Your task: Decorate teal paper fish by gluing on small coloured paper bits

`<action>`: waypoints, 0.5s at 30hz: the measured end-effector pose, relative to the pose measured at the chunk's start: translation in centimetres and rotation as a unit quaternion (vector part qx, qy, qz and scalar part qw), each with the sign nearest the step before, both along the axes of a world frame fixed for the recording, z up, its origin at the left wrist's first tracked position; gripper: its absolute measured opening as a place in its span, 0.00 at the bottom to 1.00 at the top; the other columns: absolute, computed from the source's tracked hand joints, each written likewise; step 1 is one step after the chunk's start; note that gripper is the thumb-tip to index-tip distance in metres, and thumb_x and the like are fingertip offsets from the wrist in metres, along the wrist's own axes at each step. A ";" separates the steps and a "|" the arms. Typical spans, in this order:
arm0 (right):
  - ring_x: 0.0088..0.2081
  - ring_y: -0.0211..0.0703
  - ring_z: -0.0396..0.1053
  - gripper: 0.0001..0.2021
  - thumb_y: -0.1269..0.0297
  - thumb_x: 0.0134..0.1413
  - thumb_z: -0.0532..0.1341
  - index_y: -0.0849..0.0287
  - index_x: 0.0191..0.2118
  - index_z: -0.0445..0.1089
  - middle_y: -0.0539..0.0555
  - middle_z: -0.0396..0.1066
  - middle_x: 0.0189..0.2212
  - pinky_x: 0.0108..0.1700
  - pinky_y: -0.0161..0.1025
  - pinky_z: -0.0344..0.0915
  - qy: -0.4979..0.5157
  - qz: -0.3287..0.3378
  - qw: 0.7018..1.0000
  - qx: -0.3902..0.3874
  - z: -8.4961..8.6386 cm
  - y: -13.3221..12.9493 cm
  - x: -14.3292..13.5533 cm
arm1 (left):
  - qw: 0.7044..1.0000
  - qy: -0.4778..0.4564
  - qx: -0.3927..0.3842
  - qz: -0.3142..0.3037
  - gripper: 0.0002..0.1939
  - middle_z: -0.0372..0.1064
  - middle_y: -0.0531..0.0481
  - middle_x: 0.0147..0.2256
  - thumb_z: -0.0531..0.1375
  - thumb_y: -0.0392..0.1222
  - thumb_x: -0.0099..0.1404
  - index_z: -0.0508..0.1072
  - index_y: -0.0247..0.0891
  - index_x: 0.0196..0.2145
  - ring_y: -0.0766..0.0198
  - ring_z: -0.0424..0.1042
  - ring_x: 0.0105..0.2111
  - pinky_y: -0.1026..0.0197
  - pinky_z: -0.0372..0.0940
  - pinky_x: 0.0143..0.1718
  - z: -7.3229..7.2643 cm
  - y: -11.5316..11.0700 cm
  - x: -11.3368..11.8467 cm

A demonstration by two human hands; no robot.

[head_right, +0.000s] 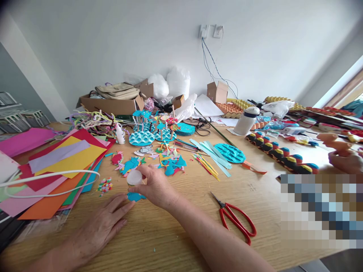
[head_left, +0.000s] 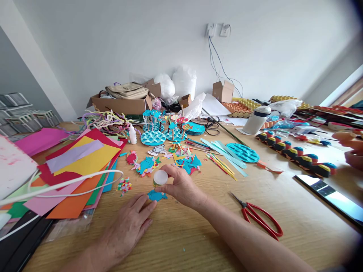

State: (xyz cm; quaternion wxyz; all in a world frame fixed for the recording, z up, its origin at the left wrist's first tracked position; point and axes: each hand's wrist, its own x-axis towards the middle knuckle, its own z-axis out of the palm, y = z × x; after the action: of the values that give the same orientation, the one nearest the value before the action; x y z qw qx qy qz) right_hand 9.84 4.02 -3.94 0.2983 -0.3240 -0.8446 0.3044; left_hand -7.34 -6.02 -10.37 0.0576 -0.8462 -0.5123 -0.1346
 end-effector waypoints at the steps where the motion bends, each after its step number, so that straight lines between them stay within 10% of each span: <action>1: 0.31 0.38 0.61 0.13 0.63 0.37 0.67 0.59 0.31 0.66 0.49 0.66 0.28 0.33 0.33 0.56 0.006 0.002 1.000 -0.003 0.0 0.0 -0.1 | 1.000 0.002 -0.001 0.000 0.17 0.65 0.47 0.46 0.52 0.37 0.62 0.63 0.43 0.49 0.57 0.65 0.46 0.53 0.66 0.46 0.0 0.0 0.0; 15: 0.31 0.37 0.61 0.13 0.64 0.37 0.67 0.59 0.31 0.65 0.48 0.67 0.28 0.32 0.33 0.56 0.028 -0.007 0.999 -0.026 -0.4 0.1 -0.5 | 1.000 0.002 0.006 0.001 0.17 0.65 0.47 0.46 0.51 0.37 0.62 0.63 0.43 0.49 0.57 0.65 0.47 0.53 0.66 0.46 -0.1 0.0 -0.1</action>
State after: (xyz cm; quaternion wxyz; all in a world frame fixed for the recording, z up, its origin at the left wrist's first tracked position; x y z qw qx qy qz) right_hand 9.39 4.14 -4.34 0.3154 -0.3293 -0.8255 0.3326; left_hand -7.47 -6.06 -10.51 0.0638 -0.8456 -0.5124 -0.1355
